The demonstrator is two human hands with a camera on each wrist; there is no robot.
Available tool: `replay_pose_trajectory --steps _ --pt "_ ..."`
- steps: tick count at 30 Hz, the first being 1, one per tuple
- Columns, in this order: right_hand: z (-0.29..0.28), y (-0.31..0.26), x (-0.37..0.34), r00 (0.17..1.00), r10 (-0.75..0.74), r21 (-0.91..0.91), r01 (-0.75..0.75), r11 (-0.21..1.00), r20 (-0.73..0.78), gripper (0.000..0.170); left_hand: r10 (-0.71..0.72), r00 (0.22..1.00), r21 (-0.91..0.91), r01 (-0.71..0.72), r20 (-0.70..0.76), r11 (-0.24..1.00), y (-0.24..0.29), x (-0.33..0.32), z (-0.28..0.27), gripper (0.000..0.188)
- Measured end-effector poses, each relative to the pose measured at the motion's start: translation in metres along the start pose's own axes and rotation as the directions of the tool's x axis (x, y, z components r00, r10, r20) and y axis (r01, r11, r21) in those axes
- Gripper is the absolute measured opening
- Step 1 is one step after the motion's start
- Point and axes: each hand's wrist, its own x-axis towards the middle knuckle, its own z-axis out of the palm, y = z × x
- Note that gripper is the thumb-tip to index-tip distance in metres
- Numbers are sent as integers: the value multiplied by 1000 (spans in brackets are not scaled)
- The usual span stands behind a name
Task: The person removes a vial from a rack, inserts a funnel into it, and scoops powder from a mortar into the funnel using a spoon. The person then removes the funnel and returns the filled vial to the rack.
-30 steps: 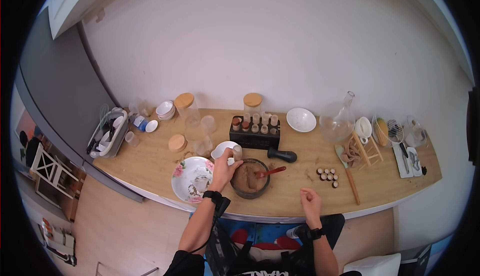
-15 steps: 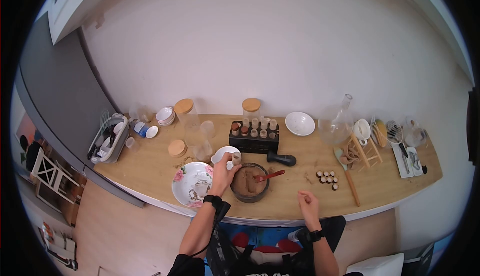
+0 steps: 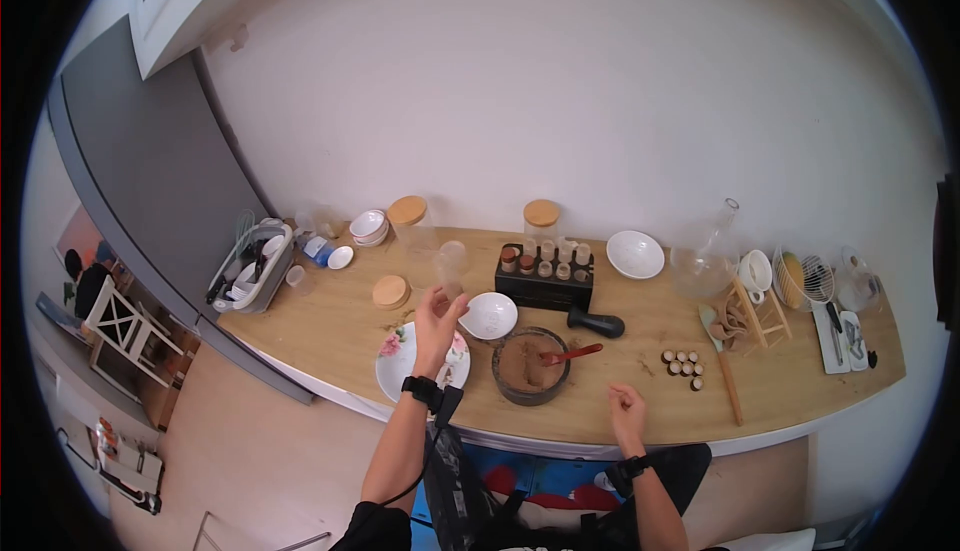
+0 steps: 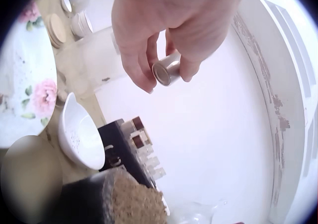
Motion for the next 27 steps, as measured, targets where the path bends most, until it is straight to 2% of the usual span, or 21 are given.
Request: replay_pose_trajectory --steps 1,2,5,7,10,11,13,15,17,18,20,24,26,27 --pt "1 6 -1 999 -26 42 27 999 -32 8 -47 998 -46 46 -30 998 6 4 -6 34" --pt "0 12 -2 999 -27 51 28 998 -26 8 -10 999 -123 4 -46 992 15 6 -10 36" --pt "0 14 -4 997 26 68 -21 997 -67 7 65 993 -120 -76 -95 990 19 20 -35 38" --pt "-1 11 -7 999 16 -3 -16 1000 -49 7 109 987 -77 -119 -122 990 20 29 -53 39" --pt "0 10 -10 999 -5 -1 5 1000 -32 6 289 937 289 -227 -196 930 25 42 -80 37" --pt "-1 10 -11 999 1 6 0 1000 -40 6 289 939 293 -229 -185 929 28 46 -88 37" --pt "0 9 -11 998 -52 -75 49 996 -36 7 357 919 525 -224 -167 821 37 51 -97 38" --pt "0 9 -11 998 -49 -81 46 996 -33 7 358 922 578 -213 -149 788 48 53 -99 34" --pt "-1 8 -10 998 -51 -89 48 995 -31 8 403 914 669 -267 -53 694 54 56 -99 28" --pt "-1 8 -9 998 -54 -76 52 996 -30 8 404 914 670 -270 -49 692 56 58 -98 28" --pt "-1 9 -9 998 -55 -60 53 997 -31 7 345 937 723 -278 59 632 61 61 -94 27" --pt "0 14 -12 997 -74 -87 71 994 -37 8 295 942 766 -307 160 565 48 70 -91 30" --pt "-4 11 -10 993 -108 -78 104 992 -51 8 329 907 770 -402 262 496 43 76 -84 31" --pt "-5 10 -10 997 -71 -79 68 994 -32 8 330 905 765 -407 267 499 42 79 -80 31"
